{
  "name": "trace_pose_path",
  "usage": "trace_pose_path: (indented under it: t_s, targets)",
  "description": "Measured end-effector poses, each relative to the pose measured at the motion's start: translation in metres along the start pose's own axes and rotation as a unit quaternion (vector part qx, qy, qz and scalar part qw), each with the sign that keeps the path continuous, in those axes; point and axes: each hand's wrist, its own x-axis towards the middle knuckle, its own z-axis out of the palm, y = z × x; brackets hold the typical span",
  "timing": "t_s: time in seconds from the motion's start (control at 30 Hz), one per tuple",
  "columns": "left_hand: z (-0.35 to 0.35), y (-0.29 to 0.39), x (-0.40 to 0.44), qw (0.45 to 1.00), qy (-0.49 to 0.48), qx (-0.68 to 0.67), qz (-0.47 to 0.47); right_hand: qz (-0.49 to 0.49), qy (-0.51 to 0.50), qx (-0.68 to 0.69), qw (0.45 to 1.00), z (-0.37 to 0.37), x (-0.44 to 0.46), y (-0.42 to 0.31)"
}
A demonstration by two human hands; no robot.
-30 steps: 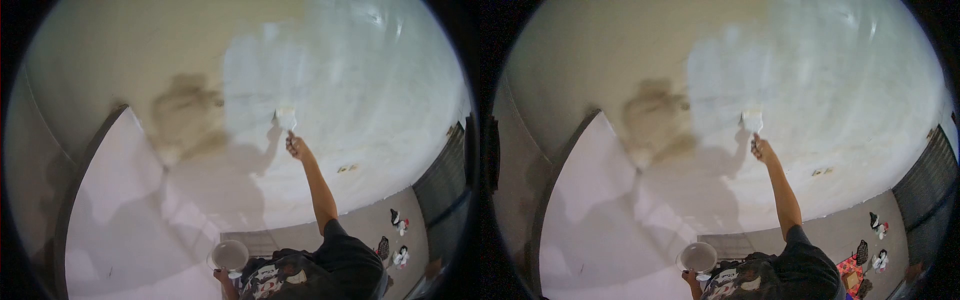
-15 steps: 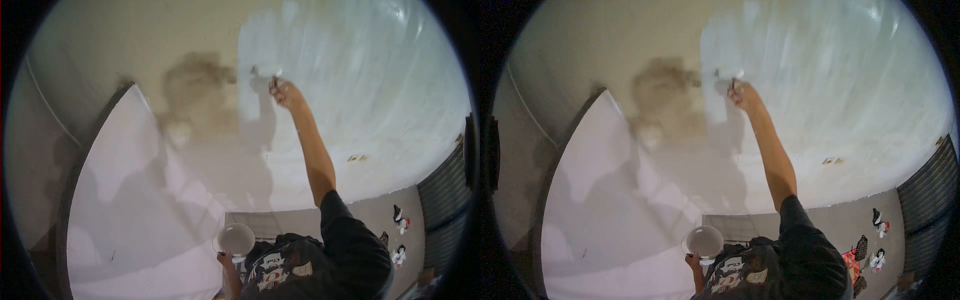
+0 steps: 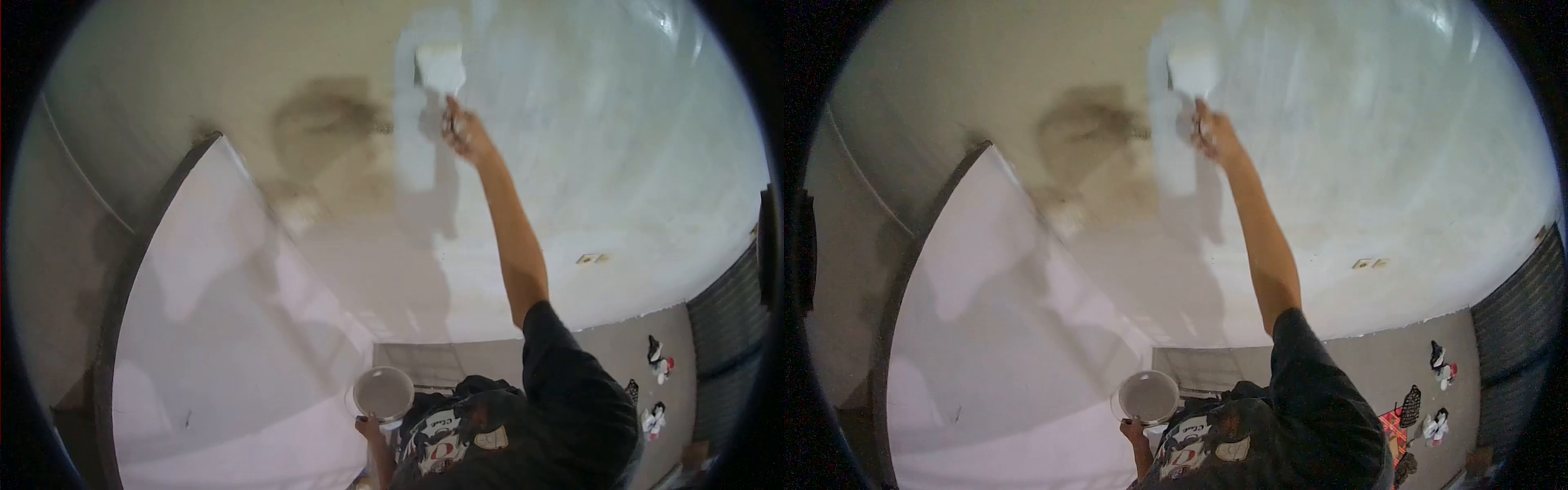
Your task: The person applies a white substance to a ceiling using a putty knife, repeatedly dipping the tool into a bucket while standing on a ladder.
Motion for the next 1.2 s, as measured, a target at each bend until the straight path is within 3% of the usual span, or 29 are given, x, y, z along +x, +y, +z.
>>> trace_pose_path:
  t_s: [0.13, 0.27, 0.33, 0.5, 0.57, 0.63, 0.73, 0.87, 0.97, 1.07, 1.2]
  targets:
    - [-0.001, -0.030, 0.010, 0.996, -0.003, -0.094, 0.006, 0.078, 0.010, 0.038, 0.996, 0.002, -0.036, 0.100]
    - [-0.006, -0.001, -0.004, 0.999, 0.008, -0.023, -0.032, 0.181, 0.031, 0.049, 0.982, -0.009, -0.077, 0.185]
    - [-0.007, 0.003, -0.008, 1.000, 0.010, 0.004, -0.023, 0.237, 0.024, 0.071, 0.969, -0.019, -0.095, 0.212]
    - [-0.008, -0.017, 0.003, 0.997, 0.008, -0.079, 0.005, 0.327, 0.069, 0.180, 0.925, -0.056, -0.097, 0.246]
    - [-0.007, -0.028, 0.012, 0.997, -0.001, -0.073, 0.031, 0.240, 0.180, 0.202, 0.932, -0.057, -0.087, 0.217]
    - [-0.005, -0.039, 0.021, 0.998, -0.008, -0.006, 0.058, 0.184, 0.069, 0.218, 0.956, -0.076, -0.078, 0.174]
    - [-0.002, -0.017, 0.014, 0.999, 0.021, -0.035, 0.006, 0.170, 0.093, 0.191, 0.962, -0.053, -0.066, 0.091]
    - [-0.008, -0.018, 0.005, 0.995, -0.020, -0.093, 0.041, 0.061, 0.061, 0.194, 0.977, -0.048, -0.048, 0.008]
    - [-0.006, -0.016, 0.018, 1.000, -0.011, 0.019, 0.017, 0.041, 0.027, 0.197, 0.979, -0.028, -0.039, -0.034]
    - [-0.004, -0.026, 0.014, 0.999, 0.040, -0.002, 0.024, 0.008, 0.016, 0.148, 0.989, -0.019, -0.050, -0.056]
    - [-0.007, -0.016, 0.018, 0.999, 0.012, -0.042, 0.023, -0.021, 0.029, 0.035, 0.999, -0.002, -0.079, -0.060]
